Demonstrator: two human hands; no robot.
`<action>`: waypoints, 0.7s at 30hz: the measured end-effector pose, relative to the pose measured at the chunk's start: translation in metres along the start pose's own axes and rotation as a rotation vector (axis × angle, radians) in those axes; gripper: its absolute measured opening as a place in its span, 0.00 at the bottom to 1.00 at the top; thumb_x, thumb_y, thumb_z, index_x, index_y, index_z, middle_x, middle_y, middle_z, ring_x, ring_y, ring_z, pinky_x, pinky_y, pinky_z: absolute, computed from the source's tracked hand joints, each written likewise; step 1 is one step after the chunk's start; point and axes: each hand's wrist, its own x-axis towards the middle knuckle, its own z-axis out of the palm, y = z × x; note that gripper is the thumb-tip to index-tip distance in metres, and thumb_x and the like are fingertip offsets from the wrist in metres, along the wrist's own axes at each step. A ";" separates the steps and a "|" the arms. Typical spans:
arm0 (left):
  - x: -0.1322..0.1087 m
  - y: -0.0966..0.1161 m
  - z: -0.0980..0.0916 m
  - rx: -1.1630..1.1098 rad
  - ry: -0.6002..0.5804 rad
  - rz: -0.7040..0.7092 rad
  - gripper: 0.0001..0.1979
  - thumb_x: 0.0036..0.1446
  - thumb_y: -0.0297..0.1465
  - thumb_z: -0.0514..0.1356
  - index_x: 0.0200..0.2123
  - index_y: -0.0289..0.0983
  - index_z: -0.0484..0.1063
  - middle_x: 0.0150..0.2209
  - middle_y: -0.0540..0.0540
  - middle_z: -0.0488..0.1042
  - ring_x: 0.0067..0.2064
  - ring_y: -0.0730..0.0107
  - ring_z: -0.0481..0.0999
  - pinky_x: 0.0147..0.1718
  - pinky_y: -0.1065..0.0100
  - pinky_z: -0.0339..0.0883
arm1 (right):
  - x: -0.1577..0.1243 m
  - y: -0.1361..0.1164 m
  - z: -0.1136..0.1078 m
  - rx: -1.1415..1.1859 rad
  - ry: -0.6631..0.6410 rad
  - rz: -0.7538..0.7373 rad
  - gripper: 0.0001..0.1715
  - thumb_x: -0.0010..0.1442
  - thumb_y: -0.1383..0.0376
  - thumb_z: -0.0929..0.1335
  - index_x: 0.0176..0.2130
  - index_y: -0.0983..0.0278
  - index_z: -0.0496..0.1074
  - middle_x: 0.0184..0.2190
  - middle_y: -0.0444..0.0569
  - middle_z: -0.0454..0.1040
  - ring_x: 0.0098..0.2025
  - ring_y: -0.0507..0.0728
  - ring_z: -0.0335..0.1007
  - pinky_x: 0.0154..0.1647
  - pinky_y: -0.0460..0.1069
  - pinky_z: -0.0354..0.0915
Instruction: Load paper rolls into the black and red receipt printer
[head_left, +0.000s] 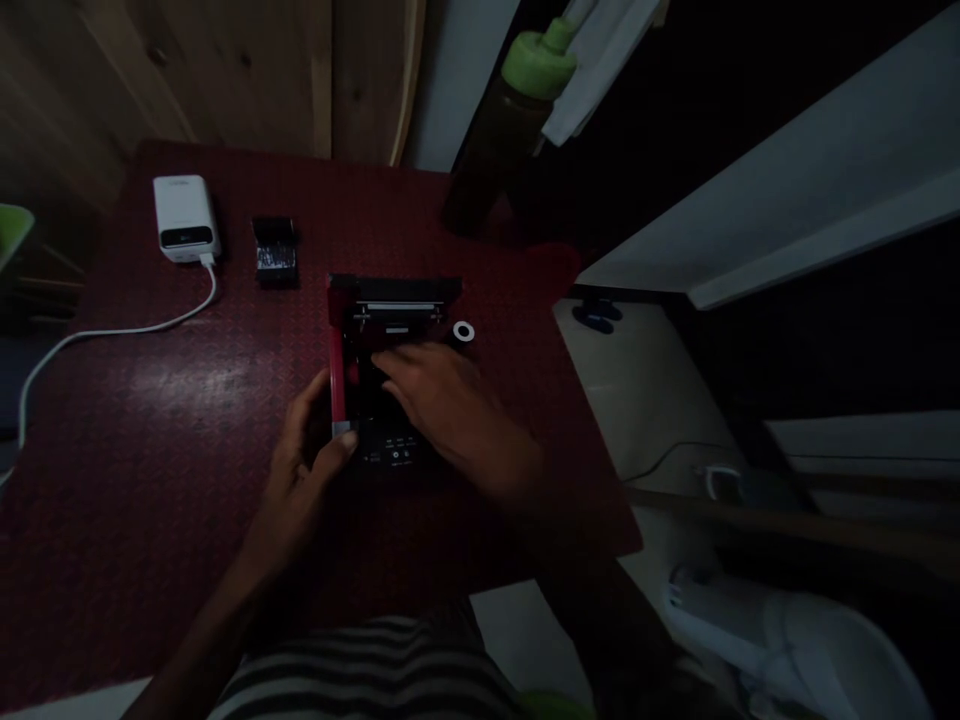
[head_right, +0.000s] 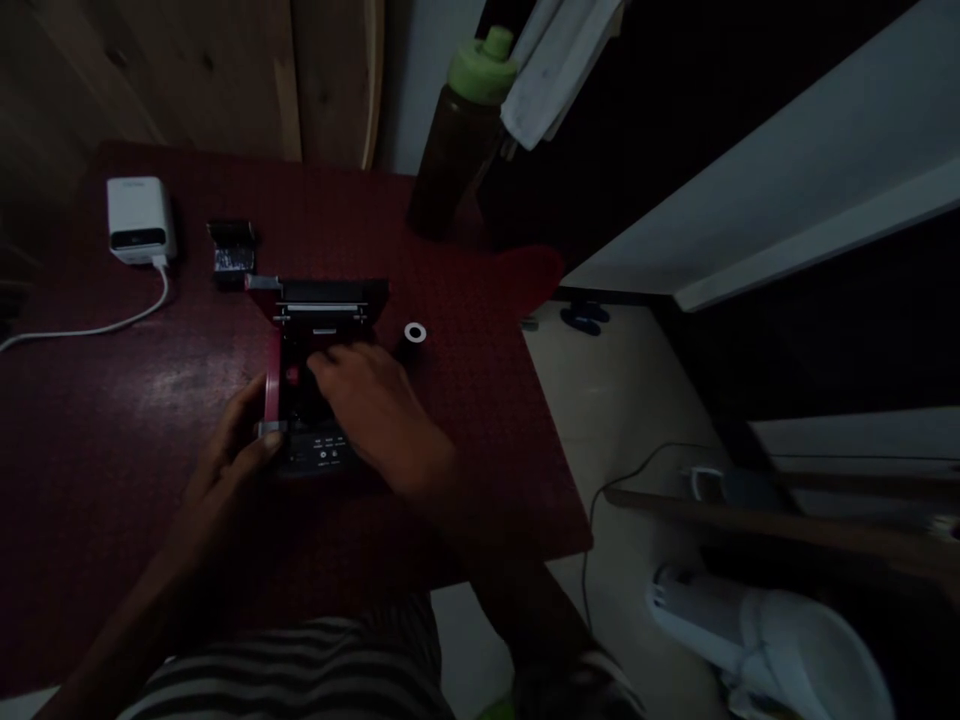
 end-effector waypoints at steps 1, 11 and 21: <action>0.001 0.000 -0.001 0.001 0.002 -0.004 0.39 0.70 0.49 0.70 0.79 0.48 0.70 0.79 0.42 0.72 0.80 0.40 0.70 0.76 0.44 0.70 | 0.009 -0.005 -0.004 -0.057 -0.083 0.019 0.22 0.81 0.75 0.63 0.60 0.64 0.83 0.56 0.58 0.89 0.59 0.65 0.87 0.61 0.57 0.78; 0.003 -0.004 -0.004 -0.054 0.000 0.023 0.36 0.71 0.48 0.71 0.77 0.50 0.73 0.77 0.44 0.75 0.79 0.43 0.72 0.74 0.49 0.72 | 0.031 -0.007 0.005 -0.144 -0.093 0.009 0.23 0.76 0.79 0.65 0.56 0.62 0.84 0.47 0.57 0.90 0.47 0.65 0.90 0.49 0.56 0.83; 0.004 0.000 -0.004 -0.033 -0.012 0.001 0.36 0.70 0.48 0.71 0.77 0.48 0.72 0.78 0.42 0.73 0.79 0.42 0.72 0.75 0.47 0.71 | 0.000 -0.006 0.002 -0.056 0.131 -0.018 0.17 0.68 0.77 0.73 0.53 0.63 0.82 0.48 0.58 0.88 0.51 0.68 0.87 0.55 0.61 0.80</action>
